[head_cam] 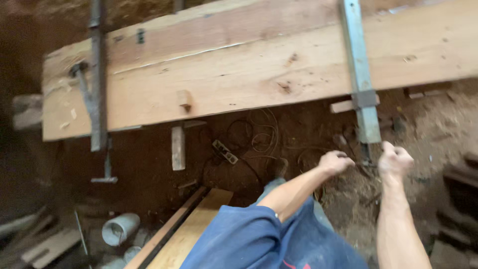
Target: The person tightens a metal clamp on a wooden plank using a wrench, then uses a hammer to drive a nail into the plank. The person continues to adjust the clamp and hammer the nail.
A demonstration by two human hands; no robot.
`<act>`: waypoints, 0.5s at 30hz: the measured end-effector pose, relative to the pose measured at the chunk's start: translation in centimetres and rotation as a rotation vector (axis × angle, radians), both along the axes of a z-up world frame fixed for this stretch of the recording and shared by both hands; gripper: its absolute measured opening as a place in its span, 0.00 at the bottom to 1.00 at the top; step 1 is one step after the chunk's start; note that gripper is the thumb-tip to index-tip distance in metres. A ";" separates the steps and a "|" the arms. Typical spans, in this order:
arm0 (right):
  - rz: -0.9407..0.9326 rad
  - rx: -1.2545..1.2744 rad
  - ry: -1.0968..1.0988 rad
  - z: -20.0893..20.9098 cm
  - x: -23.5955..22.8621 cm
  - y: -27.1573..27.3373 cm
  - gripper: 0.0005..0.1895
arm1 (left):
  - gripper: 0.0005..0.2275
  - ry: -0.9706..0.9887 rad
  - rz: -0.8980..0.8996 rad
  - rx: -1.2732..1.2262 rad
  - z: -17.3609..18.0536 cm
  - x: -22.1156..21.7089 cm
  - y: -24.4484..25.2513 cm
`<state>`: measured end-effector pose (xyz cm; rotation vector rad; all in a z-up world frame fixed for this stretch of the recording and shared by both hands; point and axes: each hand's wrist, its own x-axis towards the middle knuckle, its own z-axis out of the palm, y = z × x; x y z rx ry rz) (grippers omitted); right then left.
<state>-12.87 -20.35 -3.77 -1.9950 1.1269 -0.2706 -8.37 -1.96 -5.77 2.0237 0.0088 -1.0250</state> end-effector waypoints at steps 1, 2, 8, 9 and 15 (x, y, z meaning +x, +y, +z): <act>-0.005 -0.033 0.078 -0.7 -0.6 1.3 0.21 | 0.27 -0.017 0.013 -0.024 -0.1 0.5 1.0; -0.016 -0.071 0.061 -1.6 -0.6 2.3 0.19 | 0.24 -0.010 0.052 -0.062 -0.3 0.6 2.0; -0.305 -0.168 -0.042 -2.3 1.7 5.4 0.17 | 0.20 0.282 0.225 -0.175 1.3 4.3 8.4; -0.337 -0.165 -0.065 -1.9 1.9 5.9 0.17 | 0.19 0.273 0.215 -0.156 2.0 4.7 9.2; -0.394 0.178 -0.019 -0.9 -3.6 9.1 0.29 | 0.18 0.040 0.009 -0.128 5.5 5.0 6.3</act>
